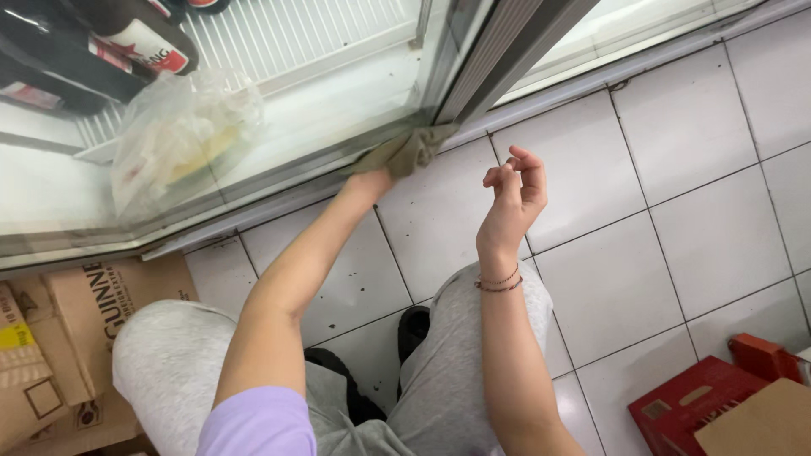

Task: The person sprays liquid onto a cloth and wipes down the glass doors and external frames of a commercial refrigerator in a store.

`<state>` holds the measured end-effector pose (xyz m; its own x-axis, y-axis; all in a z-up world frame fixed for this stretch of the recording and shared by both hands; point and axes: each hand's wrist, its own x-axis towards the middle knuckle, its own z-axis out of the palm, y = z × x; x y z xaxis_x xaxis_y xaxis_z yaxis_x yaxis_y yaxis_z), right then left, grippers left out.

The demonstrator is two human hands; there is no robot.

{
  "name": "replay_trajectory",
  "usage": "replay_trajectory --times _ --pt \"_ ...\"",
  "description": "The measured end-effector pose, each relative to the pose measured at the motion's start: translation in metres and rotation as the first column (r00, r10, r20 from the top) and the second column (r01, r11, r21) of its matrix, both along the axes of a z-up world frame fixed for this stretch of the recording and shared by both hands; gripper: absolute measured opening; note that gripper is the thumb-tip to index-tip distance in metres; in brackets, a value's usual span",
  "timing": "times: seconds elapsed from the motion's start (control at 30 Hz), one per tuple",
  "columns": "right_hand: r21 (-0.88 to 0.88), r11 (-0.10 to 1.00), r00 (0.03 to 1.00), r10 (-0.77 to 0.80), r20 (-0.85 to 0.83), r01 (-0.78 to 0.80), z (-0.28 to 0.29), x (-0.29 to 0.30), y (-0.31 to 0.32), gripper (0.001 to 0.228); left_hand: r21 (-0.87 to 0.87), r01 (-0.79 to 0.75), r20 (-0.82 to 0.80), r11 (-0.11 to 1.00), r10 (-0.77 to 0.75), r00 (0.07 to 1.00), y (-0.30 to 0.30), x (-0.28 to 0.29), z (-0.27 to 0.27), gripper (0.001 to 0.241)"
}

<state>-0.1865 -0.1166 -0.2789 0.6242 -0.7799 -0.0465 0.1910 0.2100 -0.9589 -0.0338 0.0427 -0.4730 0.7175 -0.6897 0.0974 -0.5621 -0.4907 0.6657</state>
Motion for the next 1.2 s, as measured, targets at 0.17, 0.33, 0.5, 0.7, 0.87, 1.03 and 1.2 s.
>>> replay_trajectory --times 0.17,0.33,0.5,0.7,0.87,1.03,1.2 --pt "-0.038 0.997 0.996 0.061 -0.069 -0.064 -0.007 0.000 -0.005 0.016 -0.058 -0.201 -0.188 0.978 0.187 0.964 0.036 -0.023 0.024 0.026" --pt "-0.049 0.990 0.991 0.134 0.015 -0.133 -0.026 0.016 0.011 0.016 -0.063 0.042 0.245 0.997 -0.026 0.969 0.003 -0.017 0.143 0.050" --pt "-0.123 0.967 0.975 0.224 -0.012 -0.223 -0.043 0.032 0.033 0.007 0.249 0.045 0.466 0.967 -0.160 0.870 0.017 -0.008 0.118 0.053" --pt "-0.205 0.903 0.923 0.348 -0.163 -0.376 -0.034 0.037 0.054 0.018 0.596 -0.177 0.672 0.783 -0.365 0.645 0.124 -0.009 -0.016 0.044" --pt "-0.356 0.801 0.875 0.416 -0.247 -0.482 -0.026 0.032 0.056 0.017 0.306 -0.166 0.622 0.937 -0.065 0.780 0.127 -0.062 0.096 0.049" --pt "-0.127 0.718 0.721 0.639 -0.266 -0.684 -0.022 0.022 0.074 0.032 -0.434 -0.275 -0.274 0.858 0.165 0.948 0.135 -0.114 0.232 0.045" --pt "0.633 0.403 0.575 0.814 0.083 -0.661 -0.003 0.021 0.123 0.057 -0.682 -0.523 -0.639 0.512 -0.068 0.766 0.167 -0.134 0.298 0.042"
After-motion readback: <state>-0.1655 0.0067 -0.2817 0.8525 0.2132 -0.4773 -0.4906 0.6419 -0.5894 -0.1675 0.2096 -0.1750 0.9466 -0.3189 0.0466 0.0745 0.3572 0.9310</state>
